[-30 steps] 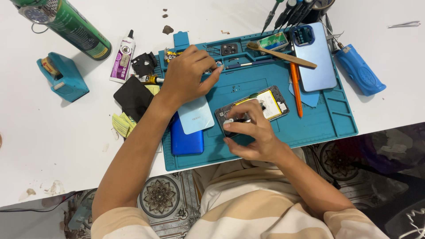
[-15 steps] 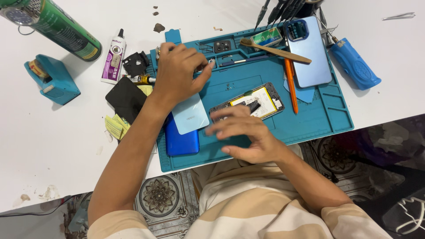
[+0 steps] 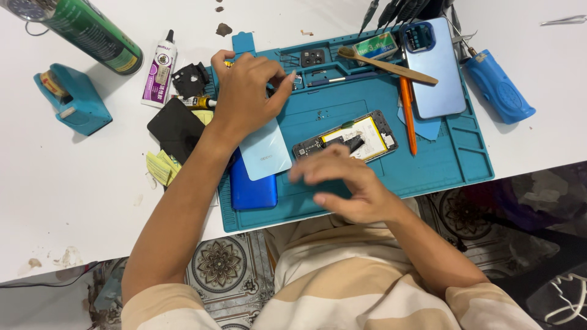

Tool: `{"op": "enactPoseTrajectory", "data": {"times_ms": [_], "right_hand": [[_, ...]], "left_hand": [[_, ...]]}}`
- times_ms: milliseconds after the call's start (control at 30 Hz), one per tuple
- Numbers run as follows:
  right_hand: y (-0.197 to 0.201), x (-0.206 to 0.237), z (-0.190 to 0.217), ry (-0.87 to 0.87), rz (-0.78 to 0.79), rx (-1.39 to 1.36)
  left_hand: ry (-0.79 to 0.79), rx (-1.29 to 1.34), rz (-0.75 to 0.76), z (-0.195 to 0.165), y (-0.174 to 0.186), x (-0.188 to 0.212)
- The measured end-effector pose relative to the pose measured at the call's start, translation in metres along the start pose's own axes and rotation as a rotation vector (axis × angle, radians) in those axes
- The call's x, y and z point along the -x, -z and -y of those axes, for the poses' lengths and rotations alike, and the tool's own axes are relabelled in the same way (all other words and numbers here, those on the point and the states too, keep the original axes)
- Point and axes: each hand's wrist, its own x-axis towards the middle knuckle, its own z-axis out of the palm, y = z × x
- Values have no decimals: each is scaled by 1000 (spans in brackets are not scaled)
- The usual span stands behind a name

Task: The person uses a precision screwdriver to remove screws from the back of a disassembled smartphone. They then use a wooden toothbrush to clean the interior components and apply a small circular adhesive or seal to the phone's internal frame.

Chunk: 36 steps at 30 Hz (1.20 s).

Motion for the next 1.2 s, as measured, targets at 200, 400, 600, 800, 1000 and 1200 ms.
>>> {"op": "enactPoseTrajectory", "data": {"times_ms": [200, 400, 600, 800, 1000, 1200], "right_hand": [[4, 2, -3, -32, -57, -50], [3, 3, -7, -69, -112, -154], [6, -5, -4, 9, -89, 5], [-1, -6, -1, 105, -157, 212], [-6, -3, -10, 133, -273, 197], [-6, 1, -11, 107, -219, 131]], "left_hand": [[-4, -20, 1, 2, -3, -3], [42, 9, 32, -1, -4, 0], [44, 13, 31, 0, -2, -1], [48, 25, 41, 0, -3, -3], [23, 35, 39, 1, -2, -3], [21, 25, 45, 0, -3, -2]]}}
